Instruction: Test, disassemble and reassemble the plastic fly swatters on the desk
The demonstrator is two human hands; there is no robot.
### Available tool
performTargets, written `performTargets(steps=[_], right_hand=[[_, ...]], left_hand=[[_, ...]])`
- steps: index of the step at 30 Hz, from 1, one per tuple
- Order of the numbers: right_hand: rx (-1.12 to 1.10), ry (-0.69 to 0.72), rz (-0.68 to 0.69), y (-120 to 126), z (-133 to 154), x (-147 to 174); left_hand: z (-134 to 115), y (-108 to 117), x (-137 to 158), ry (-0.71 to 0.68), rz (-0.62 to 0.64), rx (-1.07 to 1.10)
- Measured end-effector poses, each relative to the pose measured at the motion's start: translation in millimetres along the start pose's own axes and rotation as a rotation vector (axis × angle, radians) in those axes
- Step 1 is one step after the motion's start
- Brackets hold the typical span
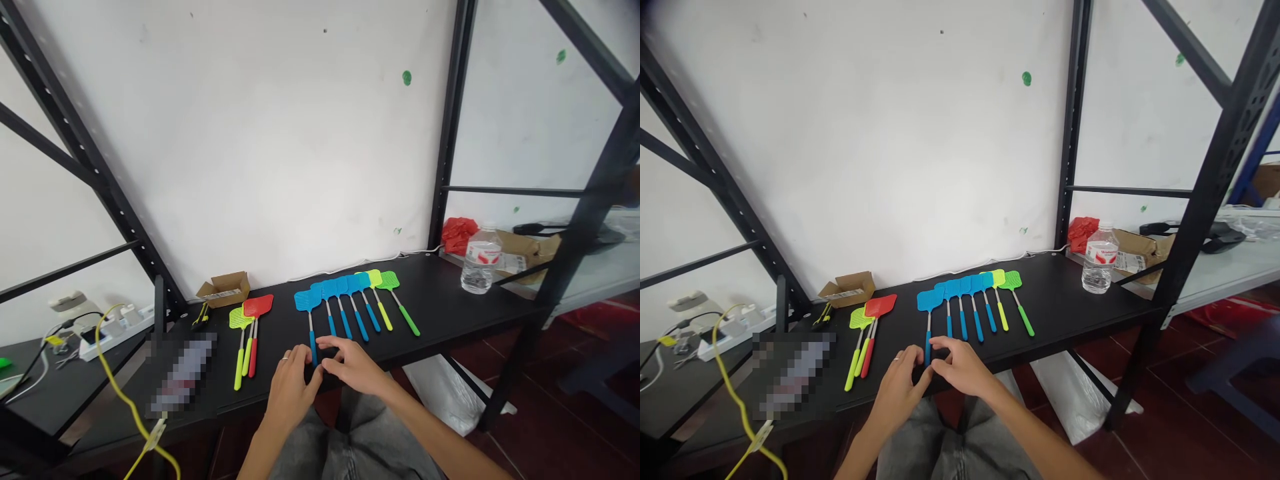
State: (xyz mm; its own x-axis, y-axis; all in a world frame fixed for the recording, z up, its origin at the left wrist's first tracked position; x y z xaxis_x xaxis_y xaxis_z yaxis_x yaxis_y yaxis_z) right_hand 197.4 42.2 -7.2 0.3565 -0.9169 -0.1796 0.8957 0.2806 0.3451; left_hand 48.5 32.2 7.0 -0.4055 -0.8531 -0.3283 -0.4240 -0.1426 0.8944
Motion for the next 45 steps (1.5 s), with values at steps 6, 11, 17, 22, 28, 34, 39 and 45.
performTargets(steps=[6,11,17,22,28,34,39,45], right_hand=[[-0.022,-0.017,-0.001,0,-7,-2],[-0.046,-0.024,0.0,0,-7,-1],[-0.038,-0.013,-0.006,0,-6,-2],[-0.067,-0.014,-0.003,-1,-9,-2],[-0.075,0.0,-0.005,-3,-10,-4],[-0.064,-0.006,-0.007,-3,-11,-3],[-0.06,0.003,0.001,-2,-6,-2],[-0.049,-0.008,-0.002,-2,-6,-3]], left_hand=[[-4,2,0,-0.043,-0.002,0.012],[-1,-1,1,-0.061,-0.016,-0.002],[5,-14,3,-0.12,-0.021,-0.103],[5,-14,2,-0.11,-0.012,-0.099],[7,-14,1,-0.09,-0.007,-0.067],[6,-15,3,-0.098,0.0,-0.073],[7,-15,3,-0.093,0.002,-0.049],[8,-15,2,-0.091,-0.002,-0.049]])
Point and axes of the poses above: each hand's wrist, its own x-axis away from the middle knuckle, its own y-axis out of the back of the hand, z = x × y, the point moved 5 cm from there along -x, towards the middle knuckle, and after that the axes turned 5 degrees about z, right-handed, at the moved point
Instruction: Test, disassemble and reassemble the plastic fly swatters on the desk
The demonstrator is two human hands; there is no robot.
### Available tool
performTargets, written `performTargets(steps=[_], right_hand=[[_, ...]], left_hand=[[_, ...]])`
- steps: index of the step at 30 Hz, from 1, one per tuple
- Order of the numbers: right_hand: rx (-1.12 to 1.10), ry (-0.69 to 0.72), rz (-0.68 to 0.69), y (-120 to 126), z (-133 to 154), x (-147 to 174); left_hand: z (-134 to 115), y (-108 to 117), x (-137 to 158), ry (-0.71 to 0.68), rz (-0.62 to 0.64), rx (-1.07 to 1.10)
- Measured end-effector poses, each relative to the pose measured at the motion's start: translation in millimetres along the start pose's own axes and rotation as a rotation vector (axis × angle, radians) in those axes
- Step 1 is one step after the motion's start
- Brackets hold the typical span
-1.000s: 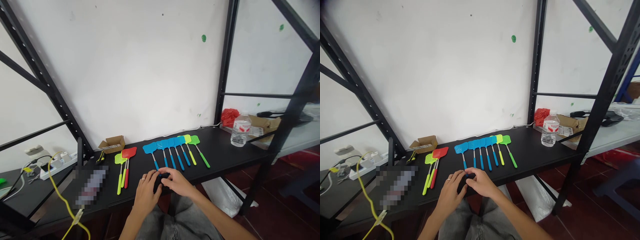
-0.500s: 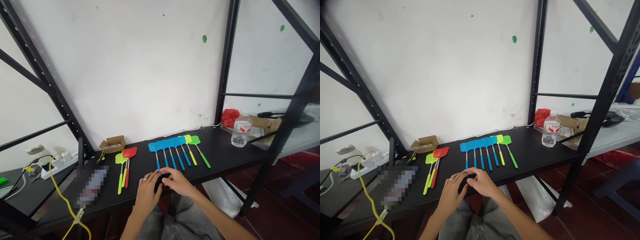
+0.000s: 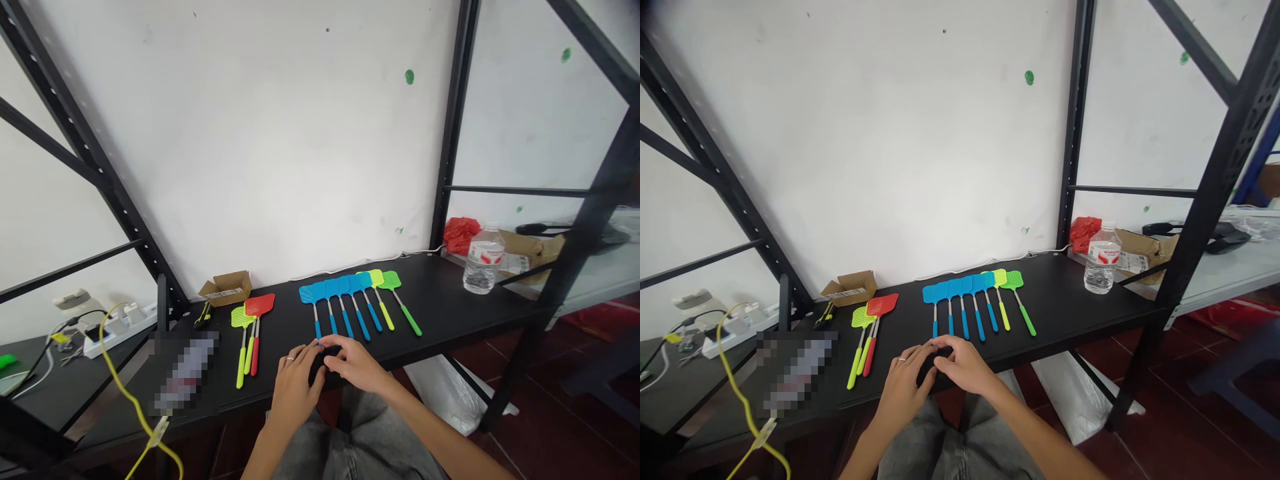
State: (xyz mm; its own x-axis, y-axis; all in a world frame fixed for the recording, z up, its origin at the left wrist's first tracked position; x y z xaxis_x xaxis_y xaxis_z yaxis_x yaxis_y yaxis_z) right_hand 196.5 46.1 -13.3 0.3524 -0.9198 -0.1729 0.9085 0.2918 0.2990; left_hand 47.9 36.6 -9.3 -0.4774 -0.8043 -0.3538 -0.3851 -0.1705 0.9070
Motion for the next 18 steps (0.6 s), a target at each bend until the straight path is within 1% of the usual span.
performTargets(steps=[14,18], right_hand=[[-0.001,-0.007,0.002,0.7,2.7,1.1],[-0.018,-0.002,0.0,0.4,0.9,0.5]], left_hand=[[-0.9,0.9,0.4,-0.003,-0.005,0.014],[-1.0,4.2,-0.4,0.005,-0.006,0.052]])
Point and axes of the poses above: each hand's wrist, its own x-axis away from the middle knuckle, its own y-axis out of the back of the hand, z = x × y, the point moved 5 cm from there along -x, towards the middle knuckle, and after that the axes turned 5 degrees about z, right-handed, at the moved point
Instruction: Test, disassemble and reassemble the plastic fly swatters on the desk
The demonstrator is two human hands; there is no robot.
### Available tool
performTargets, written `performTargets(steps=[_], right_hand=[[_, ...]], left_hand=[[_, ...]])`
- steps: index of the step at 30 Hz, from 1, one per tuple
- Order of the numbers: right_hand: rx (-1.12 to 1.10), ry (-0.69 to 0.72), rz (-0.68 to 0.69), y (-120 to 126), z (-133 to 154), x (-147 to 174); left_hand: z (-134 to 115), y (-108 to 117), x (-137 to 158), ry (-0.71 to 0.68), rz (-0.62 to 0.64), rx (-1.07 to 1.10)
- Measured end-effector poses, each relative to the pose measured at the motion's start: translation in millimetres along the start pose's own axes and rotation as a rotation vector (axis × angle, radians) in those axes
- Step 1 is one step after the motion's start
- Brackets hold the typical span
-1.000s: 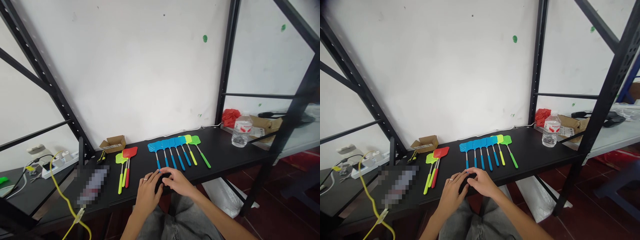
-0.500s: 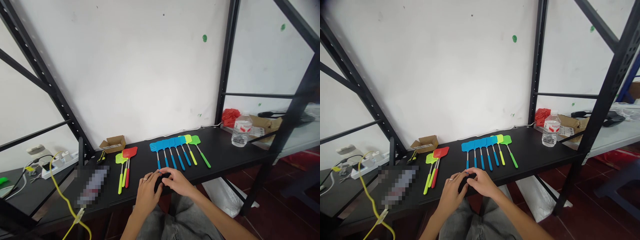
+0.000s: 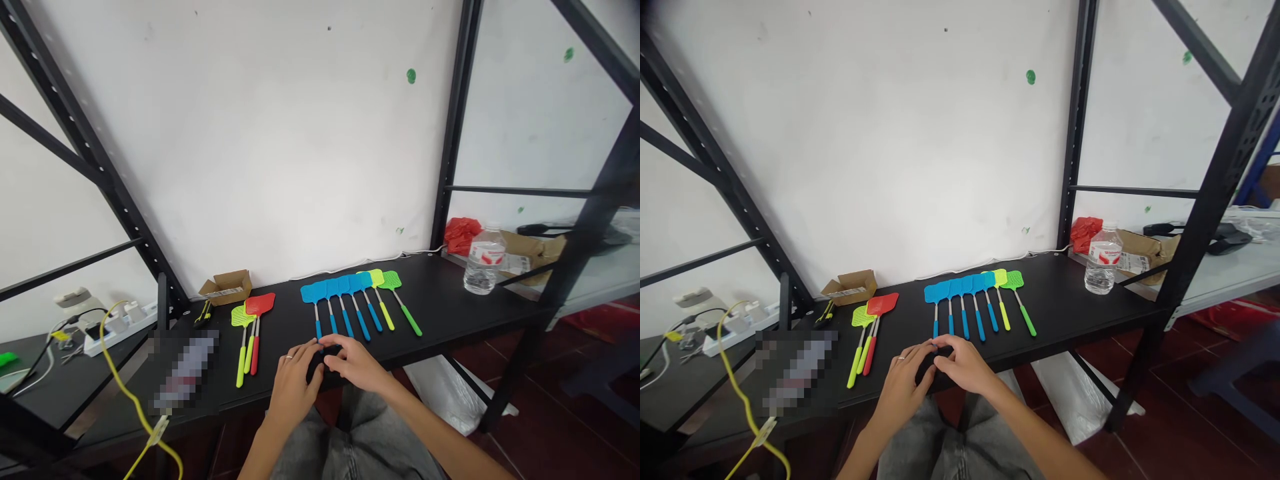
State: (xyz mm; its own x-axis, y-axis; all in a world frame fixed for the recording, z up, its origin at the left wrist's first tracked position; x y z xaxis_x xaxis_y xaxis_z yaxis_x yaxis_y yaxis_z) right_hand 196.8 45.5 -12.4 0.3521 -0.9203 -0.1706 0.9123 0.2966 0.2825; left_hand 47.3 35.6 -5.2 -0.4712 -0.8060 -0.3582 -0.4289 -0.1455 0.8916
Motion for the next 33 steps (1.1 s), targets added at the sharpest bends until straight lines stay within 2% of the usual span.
performTargets(steps=[6,8,12,14,24,33], right_hand=[[-0.002,-0.042,0.005,1,-6,0],[0.005,-0.046,0.01,1,-6,0],[0.018,-0.051,0.023,2,-6,1],[0.02,-0.049,0.024,2,-7,0],[0.008,-0.049,0.02,1,-10,0],[0.016,-0.062,0.019,0,-5,1]], left_hand=[[19,17,-3,0.067,-0.055,-0.007],[35,24,-3,0.139,-0.074,-0.084],[71,33,5,0.366,-0.08,-0.289],[80,32,9,0.408,-0.054,-0.359],[62,36,9,0.396,-0.051,-0.442],[59,37,7,0.392,-0.011,-0.427]])
Point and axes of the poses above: each hand's wrist, its own x-axis away from the middle knuckle, its own y-axis out of the back of the hand, z = x × y, the point moved 5 cm from there along -x, towards the middle knuckle, and after that the axes turned 5 degrees about z, right-handed, at the moved point
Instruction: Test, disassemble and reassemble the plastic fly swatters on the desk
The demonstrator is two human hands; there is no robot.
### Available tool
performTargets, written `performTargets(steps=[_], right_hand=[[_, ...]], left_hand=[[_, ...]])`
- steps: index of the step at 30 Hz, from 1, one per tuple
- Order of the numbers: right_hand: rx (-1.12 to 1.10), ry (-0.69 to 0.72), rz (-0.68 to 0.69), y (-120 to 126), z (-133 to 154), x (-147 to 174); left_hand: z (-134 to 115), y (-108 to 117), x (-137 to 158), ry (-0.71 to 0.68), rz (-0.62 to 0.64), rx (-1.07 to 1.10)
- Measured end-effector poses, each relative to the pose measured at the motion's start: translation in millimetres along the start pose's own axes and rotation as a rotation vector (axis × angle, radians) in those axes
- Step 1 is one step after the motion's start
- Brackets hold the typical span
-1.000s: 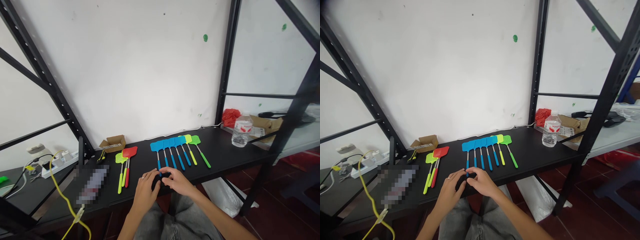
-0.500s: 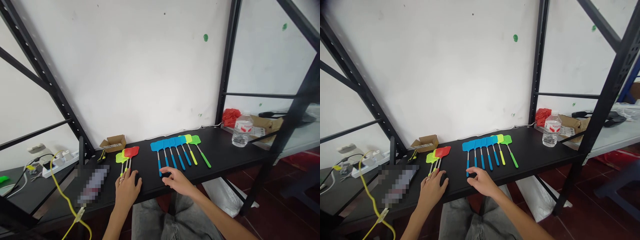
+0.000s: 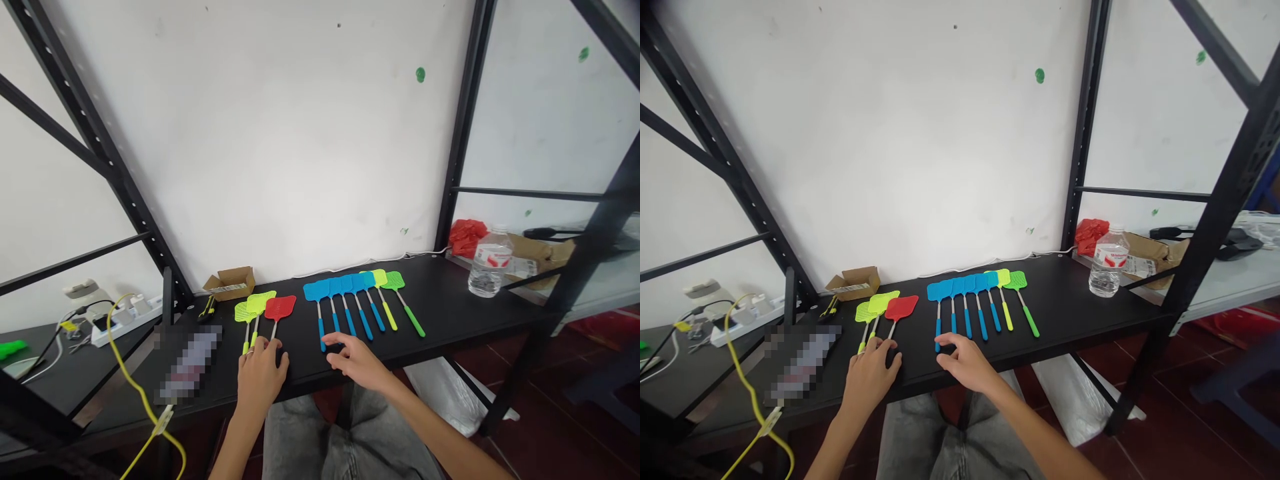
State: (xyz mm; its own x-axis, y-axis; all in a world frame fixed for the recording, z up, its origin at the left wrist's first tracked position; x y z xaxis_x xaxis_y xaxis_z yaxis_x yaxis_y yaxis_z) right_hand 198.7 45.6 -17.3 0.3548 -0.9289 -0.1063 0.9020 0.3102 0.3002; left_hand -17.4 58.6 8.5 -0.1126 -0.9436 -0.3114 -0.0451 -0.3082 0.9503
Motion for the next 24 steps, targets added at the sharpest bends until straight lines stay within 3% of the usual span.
performTargets(steps=[17,24], right_hand=[[-0.009,-0.003,-0.003,-0.4,0.9,0.2],[-0.063,0.01,-0.025,0.9,-0.7,0.2]], left_hand=[[-0.4,-7.1,-3.3,0.033,0.141,0.154],[2.1,-7.1,-6.6,0.051,0.14,0.488]])
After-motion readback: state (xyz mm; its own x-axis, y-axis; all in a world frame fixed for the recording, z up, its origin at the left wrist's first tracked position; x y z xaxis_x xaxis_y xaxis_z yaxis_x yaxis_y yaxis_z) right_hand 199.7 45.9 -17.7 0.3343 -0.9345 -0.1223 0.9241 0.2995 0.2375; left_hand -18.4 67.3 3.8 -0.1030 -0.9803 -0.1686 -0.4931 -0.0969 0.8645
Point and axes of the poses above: each hand's wrist, its own x-axis away from the middle knuckle, its own y-axis out of the back of the hand, z = x × y, the point moved 5 cm from there along -x, towards the middle knuckle, and after that the axes turned 5 degrees about z, right-handed, at the moved point
